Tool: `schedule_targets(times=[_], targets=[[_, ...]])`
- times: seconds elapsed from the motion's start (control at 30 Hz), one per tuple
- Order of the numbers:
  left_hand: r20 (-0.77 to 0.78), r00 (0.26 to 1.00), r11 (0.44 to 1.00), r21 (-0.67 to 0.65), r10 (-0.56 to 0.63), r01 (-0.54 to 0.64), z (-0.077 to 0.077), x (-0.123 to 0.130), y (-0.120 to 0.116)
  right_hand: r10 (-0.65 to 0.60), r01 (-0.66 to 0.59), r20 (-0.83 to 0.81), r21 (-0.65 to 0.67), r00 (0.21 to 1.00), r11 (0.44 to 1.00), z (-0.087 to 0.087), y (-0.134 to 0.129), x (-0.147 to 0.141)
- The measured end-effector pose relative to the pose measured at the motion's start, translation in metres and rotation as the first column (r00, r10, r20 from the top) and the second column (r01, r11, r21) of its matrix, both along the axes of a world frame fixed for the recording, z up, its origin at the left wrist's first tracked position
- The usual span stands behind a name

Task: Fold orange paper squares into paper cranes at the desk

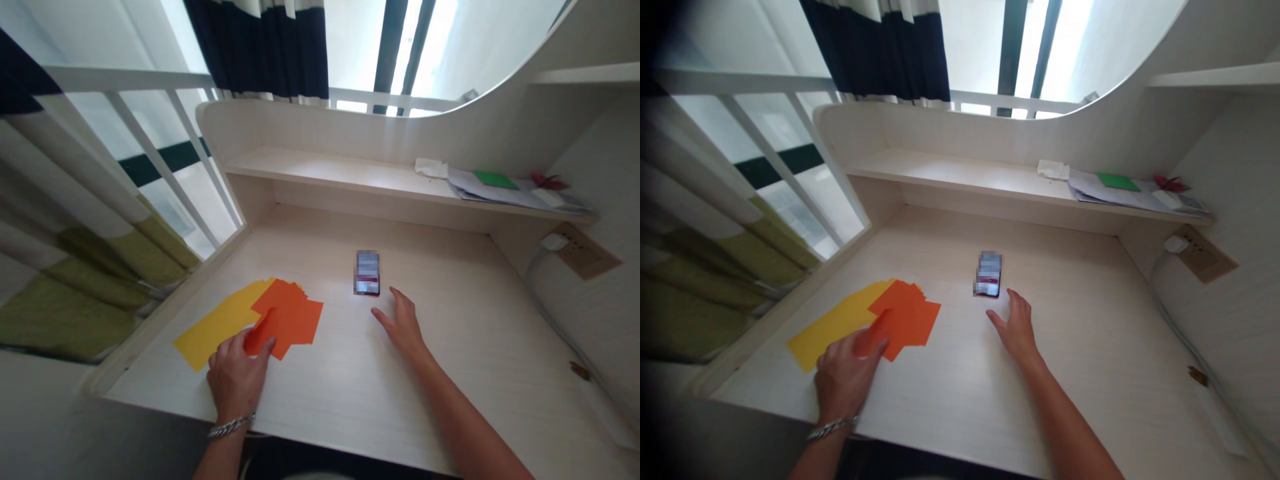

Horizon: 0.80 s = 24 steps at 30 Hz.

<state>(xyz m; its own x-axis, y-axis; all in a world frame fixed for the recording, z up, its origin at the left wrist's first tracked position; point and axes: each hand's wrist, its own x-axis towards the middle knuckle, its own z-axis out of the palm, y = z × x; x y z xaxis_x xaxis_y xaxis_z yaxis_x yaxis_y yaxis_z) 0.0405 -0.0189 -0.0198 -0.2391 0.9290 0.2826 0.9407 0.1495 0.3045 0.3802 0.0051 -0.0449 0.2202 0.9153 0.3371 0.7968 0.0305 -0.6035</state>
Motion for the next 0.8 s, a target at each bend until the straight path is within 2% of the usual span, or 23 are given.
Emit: schedule_targets(times=[0.1, 0.2, 0.3, 0.4, 0.47, 0.53, 0.63, 0.7, 0.73, 0.8], targets=[[0.112, 0.993, 0.999, 0.021, 0.036, -0.038, 0.001, -0.002, 0.002, -0.003, 0.003, -0.037, -0.011, 0.999, 1.0, -0.003, -0.032, 0.007], [0.209, 0.971, 0.993, -0.025, 0.12, -0.118, 0.006, -0.005, 0.002, -0.027, 0.025, -0.099, -0.024, 0.995, 0.999, -0.007, -0.054, 0.012], [0.331, 0.926, 0.983, -0.065, 0.182, -0.17, 0.016, -0.008, 0.001, -0.053, 0.048, -0.181, -0.029, 0.982, 0.998, -0.004, -0.065, 0.013], [0.495, 0.854, 0.986, -0.04, 0.16, -0.162, 0.028, -0.001, -0.001, -0.065, 0.068, -0.293, 0.0, 0.954, 0.998, 0.01, -0.069, 0.006], [0.594, 0.802, 0.998, -0.009, 0.057, -0.064, 0.036, 0.017, -0.003, -0.004, -0.007, -0.376, -0.03, 0.927, 1.0, 0.021, -0.069, -0.006], [0.669, 0.742, 0.997, -0.022, -0.045, 0.08, 0.039, 0.044, -0.005, 0.081, -0.149, -0.503, -0.097, 0.86, 0.984, 0.03, -0.067, -0.02], [0.773, 0.612, 0.959, -0.015, -0.167, 0.282, 0.031, 0.089, -0.008, 0.078, -0.292, -0.734, -0.168, 0.675, 0.942, 0.034, -0.06, -0.037], [0.8, 0.562, 0.926, -0.023, -0.208, 0.376, 0.019, 0.112, -0.009, 0.075, -0.339, -0.809, -0.158, 0.583, 0.927, 0.031, -0.054, -0.04], [0.812, 0.542, 0.907, -0.036, -0.218, 0.419, 0.014, 0.12, -0.01, 0.068, -0.305, -0.81, -0.141, 0.583, 0.942, 0.028, -0.05, -0.038], [0.825, 0.51, 0.867, -0.051, -0.243, 0.496, 0.006, 0.127, -0.009, 0.022, -0.225, -0.749, -0.17, 0.662, 0.96, 0.022, -0.044, -0.031]])
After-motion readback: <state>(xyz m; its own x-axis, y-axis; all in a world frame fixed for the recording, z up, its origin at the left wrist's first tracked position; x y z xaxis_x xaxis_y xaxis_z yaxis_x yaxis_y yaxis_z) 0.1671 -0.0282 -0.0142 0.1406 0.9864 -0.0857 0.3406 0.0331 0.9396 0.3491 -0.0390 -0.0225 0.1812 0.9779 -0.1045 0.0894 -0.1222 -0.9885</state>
